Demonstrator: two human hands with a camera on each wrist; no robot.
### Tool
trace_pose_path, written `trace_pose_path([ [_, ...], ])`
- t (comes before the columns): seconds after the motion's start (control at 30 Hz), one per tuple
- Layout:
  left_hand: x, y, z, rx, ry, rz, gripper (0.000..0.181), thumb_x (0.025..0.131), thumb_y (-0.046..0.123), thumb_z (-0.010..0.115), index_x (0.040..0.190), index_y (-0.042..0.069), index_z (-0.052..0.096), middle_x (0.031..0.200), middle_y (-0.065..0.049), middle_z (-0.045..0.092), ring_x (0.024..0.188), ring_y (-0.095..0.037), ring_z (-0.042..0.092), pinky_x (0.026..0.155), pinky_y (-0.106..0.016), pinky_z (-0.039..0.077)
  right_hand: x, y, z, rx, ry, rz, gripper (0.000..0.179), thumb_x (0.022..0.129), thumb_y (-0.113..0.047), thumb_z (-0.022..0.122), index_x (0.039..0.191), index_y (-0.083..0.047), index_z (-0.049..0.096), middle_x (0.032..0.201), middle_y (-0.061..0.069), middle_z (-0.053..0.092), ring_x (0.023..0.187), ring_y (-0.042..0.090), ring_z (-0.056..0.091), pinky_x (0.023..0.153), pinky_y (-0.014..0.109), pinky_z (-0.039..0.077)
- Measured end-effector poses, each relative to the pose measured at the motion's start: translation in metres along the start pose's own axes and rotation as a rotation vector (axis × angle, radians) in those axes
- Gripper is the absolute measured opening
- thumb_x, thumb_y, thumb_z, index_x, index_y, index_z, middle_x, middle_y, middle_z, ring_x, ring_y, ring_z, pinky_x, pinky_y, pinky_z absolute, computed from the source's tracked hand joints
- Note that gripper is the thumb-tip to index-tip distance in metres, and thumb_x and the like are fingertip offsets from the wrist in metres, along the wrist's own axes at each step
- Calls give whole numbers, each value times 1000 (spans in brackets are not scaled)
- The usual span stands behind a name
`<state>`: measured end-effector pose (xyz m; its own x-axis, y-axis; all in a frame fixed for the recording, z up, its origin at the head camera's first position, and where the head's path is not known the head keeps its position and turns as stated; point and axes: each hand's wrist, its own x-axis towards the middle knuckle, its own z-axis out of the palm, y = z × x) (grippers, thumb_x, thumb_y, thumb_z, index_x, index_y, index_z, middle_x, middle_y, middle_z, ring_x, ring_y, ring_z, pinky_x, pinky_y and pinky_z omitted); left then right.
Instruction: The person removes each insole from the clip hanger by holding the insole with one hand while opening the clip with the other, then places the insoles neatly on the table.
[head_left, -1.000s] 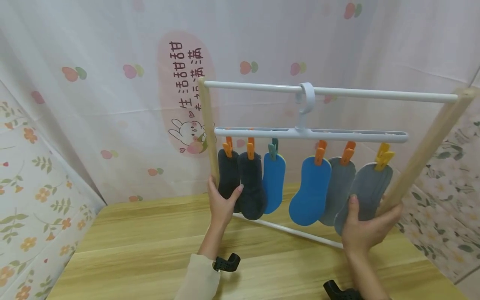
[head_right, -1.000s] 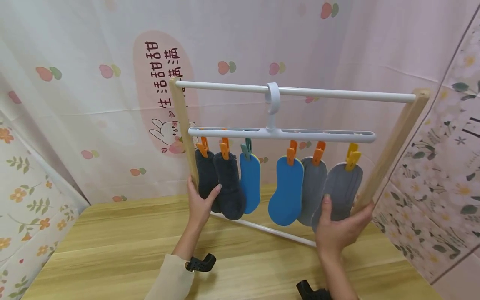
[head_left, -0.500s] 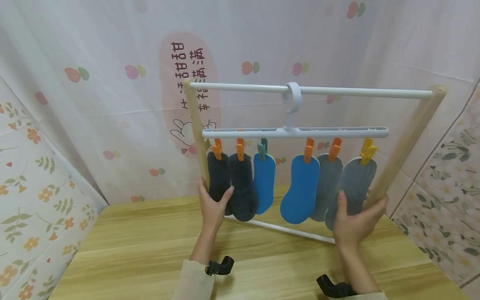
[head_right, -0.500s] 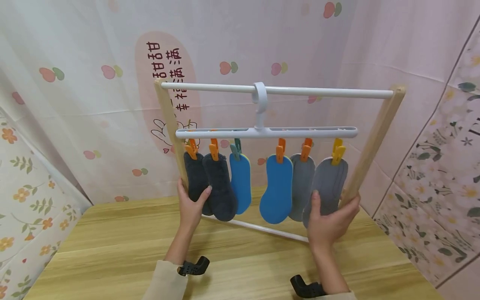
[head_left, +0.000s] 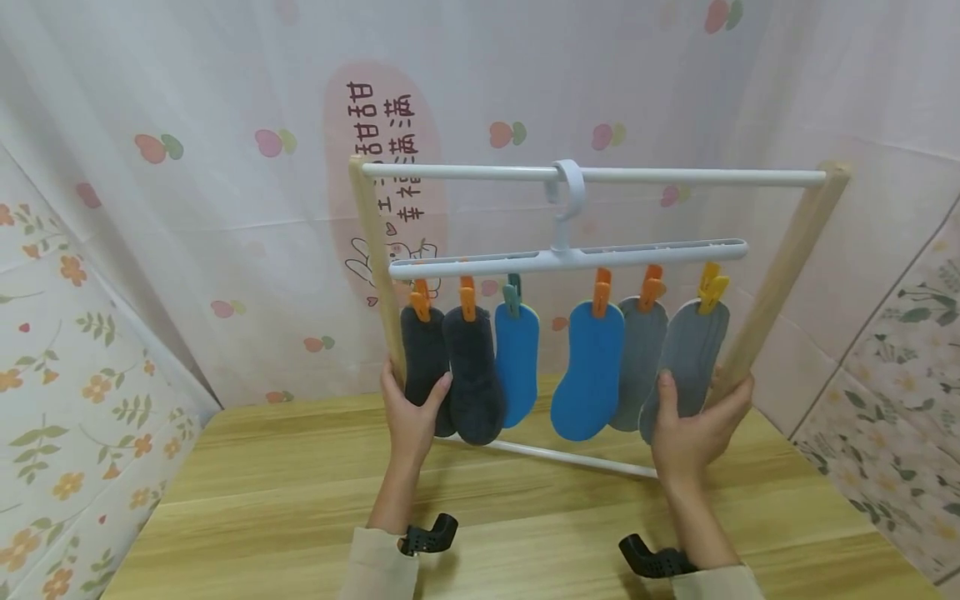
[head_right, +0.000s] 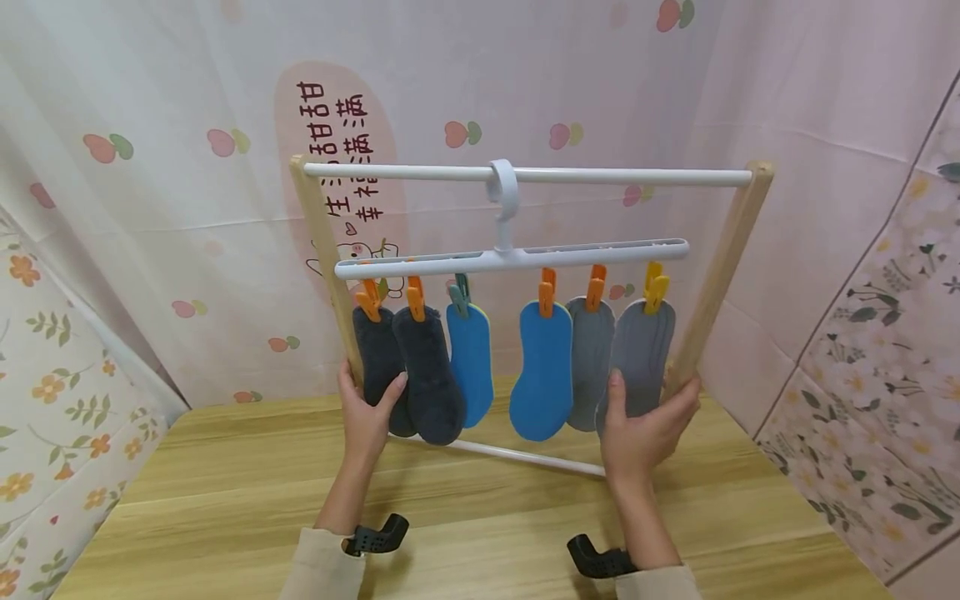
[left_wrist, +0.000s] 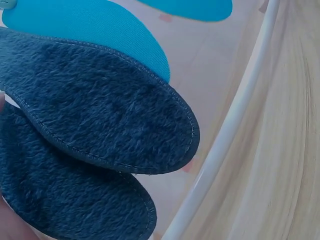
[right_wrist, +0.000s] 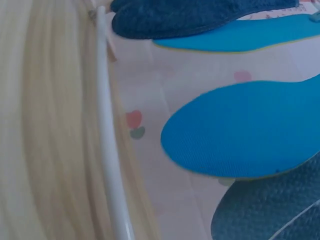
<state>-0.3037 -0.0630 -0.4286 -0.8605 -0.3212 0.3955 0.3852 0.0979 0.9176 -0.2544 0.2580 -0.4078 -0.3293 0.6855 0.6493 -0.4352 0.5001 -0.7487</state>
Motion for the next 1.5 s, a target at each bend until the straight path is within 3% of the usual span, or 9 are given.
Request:
trace_pose_path([
  [0.27, 2, -1, -8, 32, 50, -28, 102, 86, 30, 80, 161, 8, 15, 167, -14, 20, 156, -33, 20, 128, -57, 15, -3, 2, 18, 35, -30, 32, 85, 85, -20, 79, 155, -12, 30, 146, 11, 44, 139, 27, 41, 116, 48, 31],
  [0.5, 7, -2, -16, 72, 70, -40, 104, 86, 32, 79, 162, 8, 12, 169, -14, 16, 158, -33, 14, 128, -57, 12, -8, -30, 29, 76, -34, 31, 78, 86, -16, 76, 151, -7, 35, 136, 14, 48, 129, 29, 45, 112, 50, 34],
  [0.67, 11, -3, -23, 92, 100, -28, 105, 85, 34, 80, 162, 8, 13, 168, -14, 17, 157, -33, 15, 128, -58, 12, -12, -42, 35, 109, -71, 23, 80, 88, -14, 73, 154, -3, 30, 146, 26, 41, 139, 37, 40, 119, 51, 29],
  [0.8, 14, -4, -29, 95, 104, -40, 106, 85, 35, 80, 162, 9, 12, 169, -13, 16, 158, -33, 14, 128, -58, 12, -14, -41, 41, 120, -89, 25, 82, 87, -11, 73, 155, 1, 29, 151, 27, 39, 142, 38, 38, 121, 52, 27],
  [0.9, 16, -5, -33, 88, 110, -36, 106, 85, 34, 80, 162, 8, 11, 169, -13, 14, 158, -33, 13, 128, -58, 11, -15, -28, 48, 116, -96, 23, 83, 86, -11, 74, 155, 1, 28, 151, 26, 39, 142, 37, 38, 120, 54, 28],
  [1.07, 21, -5, -37, 83, 111, -21, 105, 86, 33, 79, 162, 7, 11, 168, -14, 15, 157, -33, 14, 128, -58, 10, -16, -3, 57, 112, -109, 14, 84, 85, -15, 78, 155, -10, 31, 148, 20, 43, 140, 35, 41, 116, 54, 31],
  [1.3, 25, -6, -41, 79, 116, -18, 106, 86, 33, 79, 162, 9, 9, 169, -13, 14, 157, -33, 14, 128, -59, 9, -18, 2, 64, 158, -116, 0, 75, 88, -20, 75, 152, -19, 36, 142, 11, 48, 131, 28, 45, 109, 43, 34],
  [1.4, 25, -6, -43, 76, 124, -25, 106, 86, 33, 79, 162, 9, 9, 169, -12, 13, 157, -32, 13, 128, -59, 9, -18, 2, 68, 187, -125, 2, 74, 89, -16, 73, 152, -14, 36, 142, 13, 48, 132, 27, 44, 111, 42, 33],
  [1.5, 25, -5, -46, 69, 138, -28, 106, 86, 33, 79, 162, 8, 9, 169, -12, 12, 158, -32, 11, 128, -58, 8, -19, -14, 70, 231, -159, 26, 72, 90, -11, 69, 152, -3, 33, 140, 17, 48, 135, 35, 41, 114, 41, 30],
])
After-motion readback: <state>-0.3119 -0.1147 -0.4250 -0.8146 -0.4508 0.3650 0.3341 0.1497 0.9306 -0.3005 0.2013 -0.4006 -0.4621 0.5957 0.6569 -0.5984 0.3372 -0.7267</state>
